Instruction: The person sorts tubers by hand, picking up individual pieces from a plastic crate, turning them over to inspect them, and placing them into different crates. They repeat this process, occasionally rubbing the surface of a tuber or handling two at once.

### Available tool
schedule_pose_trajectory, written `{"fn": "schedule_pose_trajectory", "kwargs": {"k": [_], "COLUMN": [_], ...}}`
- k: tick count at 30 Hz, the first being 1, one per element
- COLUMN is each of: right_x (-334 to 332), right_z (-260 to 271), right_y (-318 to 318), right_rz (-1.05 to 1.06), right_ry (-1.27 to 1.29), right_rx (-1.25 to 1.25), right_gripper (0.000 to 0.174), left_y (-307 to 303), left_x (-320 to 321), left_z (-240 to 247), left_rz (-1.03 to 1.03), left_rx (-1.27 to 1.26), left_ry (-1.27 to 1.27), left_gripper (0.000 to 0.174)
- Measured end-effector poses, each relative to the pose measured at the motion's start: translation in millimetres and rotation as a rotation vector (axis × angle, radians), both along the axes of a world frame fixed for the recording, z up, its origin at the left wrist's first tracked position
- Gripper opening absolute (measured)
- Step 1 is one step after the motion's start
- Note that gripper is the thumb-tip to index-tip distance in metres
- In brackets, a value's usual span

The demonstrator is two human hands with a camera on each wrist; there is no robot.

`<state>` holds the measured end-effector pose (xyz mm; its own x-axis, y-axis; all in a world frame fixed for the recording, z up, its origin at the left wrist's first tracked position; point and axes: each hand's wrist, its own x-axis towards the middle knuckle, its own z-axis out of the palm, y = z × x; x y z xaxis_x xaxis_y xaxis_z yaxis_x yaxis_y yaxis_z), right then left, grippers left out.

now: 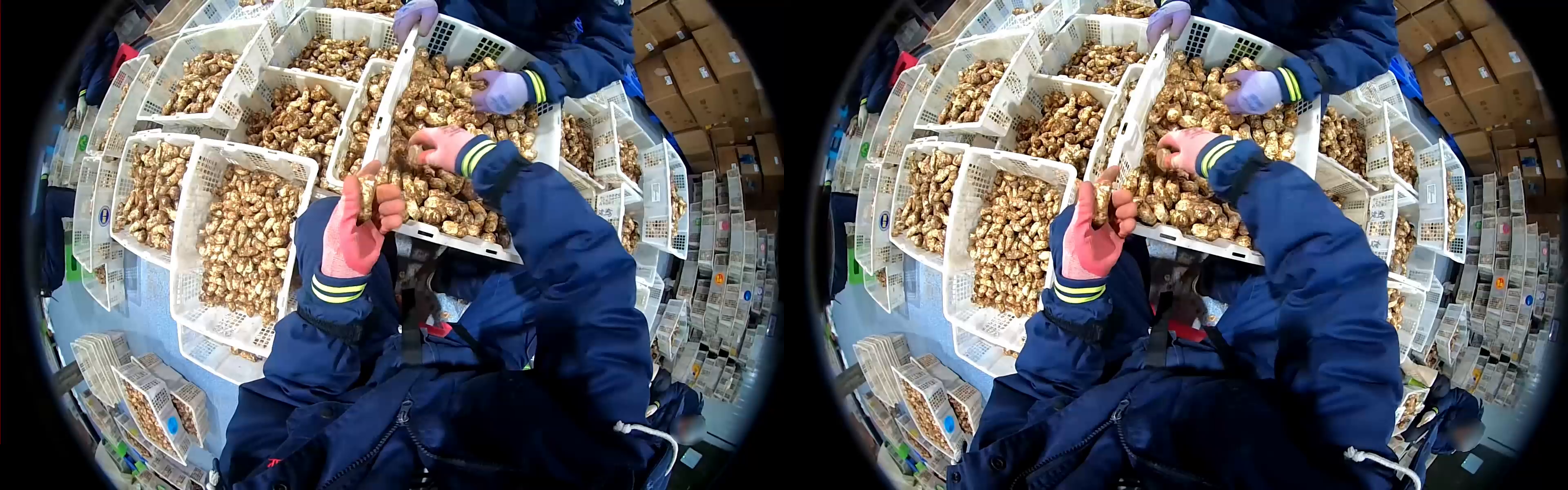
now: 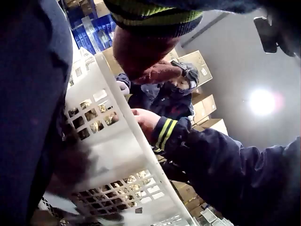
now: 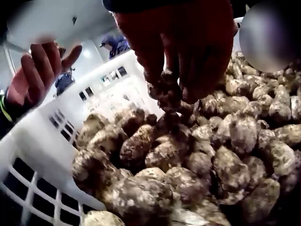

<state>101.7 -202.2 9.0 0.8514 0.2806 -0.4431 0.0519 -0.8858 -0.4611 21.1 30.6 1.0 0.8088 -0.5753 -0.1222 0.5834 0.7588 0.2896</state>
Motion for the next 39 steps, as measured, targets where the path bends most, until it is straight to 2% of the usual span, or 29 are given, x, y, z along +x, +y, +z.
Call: {"fn": "schedule_pose_trajectory", "kwargs": {"k": [1,3,5,7,8,9,10,11,13,14,15,16,17,19,21,23,25,29,31,33,35,37,39], "right_x": [1,-12,-26,-43,-50,-54,-55,-54,-43,-29,-21,-8,-1,-2,-7,-6,-4,-7,-6,-10,-10,-10,-22], "right_z": [-5,20,47,65,70,75,81,78,70,61,53,20,15,1,-15,-24,-17,-29,-30,-26,-21,-10,12], "right_y": [-10,-12,-7,12,20,27,32,33,29,21,18,5,7,13,21,31,27,18,17,17,15,4,-6], "right_rz": [-0.047,-0.318,-0.299,-0.151,-0.027,0.097,0.113,0.101,-0.154,-0.101,-0.182,-0.146,-0.052,0.001,0.067,-0.006,-0.074,-0.167,-0.155,-0.124,-0.192,-0.288,-0.553], "right_ry": [-0.048,0.238,0.192,0.075,-0.037,-0.149,-0.023,-0.046,-0.003,-0.199,-0.185,-0.161,-0.058,0.143,0.134,0.127,0.233,0.258,0.324,0.231,0.166,0.101,0.283], "right_rx": [0.112,0.669,0.652,0.811,0.673,0.532,0.508,0.573,0.626,0.439,0.238,0.162,0.006,-0.324,-0.431,-0.451,-0.437,-0.276,-0.225,-0.158,-0.077,0.100,0.737], "right_gripper": [0.048,0.048,0.045,0.047,0.048,0.048,0.048,0.045,0.039,0.034,0.033,0.033,0.038,0.045,0.058,0.060,0.058,0.045,0.039,0.038,0.040,0.036,0.037], "left_y": [-2,-8,-11,-16,-18,-19,-18,-17,-11,-7,-4,-2,-2,0,1,-1,-6,-10,-10,-10,-10,-6,-4], "left_x": [0,-2,-6,-11,-10,-10,-10,-7,-7,-6,-6,-5,-5,-7,-8,-6,-5,-5,-1,2,-2,1,2], "left_z": [3,8,9,8,6,7,-5,-4,0,5,10,10,11,14,16,15,11,12,10,10,9,7,7], "left_rz": [0.000,0.143,0.130,0.070,-0.001,-0.009,0.040,0.087,0.133,0.146,0.156,0.144,0.141,0.159,0.165,0.186,0.198,0.194,0.151,0.150,0.227,0.210,0.187], "left_rx": [-0.003,0.181,0.179,0.008,-0.241,-0.215,-0.222,-0.228,-0.157,-0.091,-0.023,0.024,0.025,0.123,0.139,0.157,0.104,0.055,-0.191,-0.171,-0.116,-0.126,-0.142], "left_ry": [-0.005,0.070,0.093,0.195,0.202,0.250,0.281,0.311,0.314,0.255,0.199,0.157,0.158,0.035,0.022,0.020,-0.012,0.097,0.270,0.280,0.187,0.200,0.215], "left_gripper": [0.049,0.047,0.046,0.042,0.033,0.030,0.028,0.026,0.027,0.030,0.034,0.039,0.039,0.042,0.044,0.044,0.044,0.039,0.037,0.040,0.042,0.045,0.048]}}
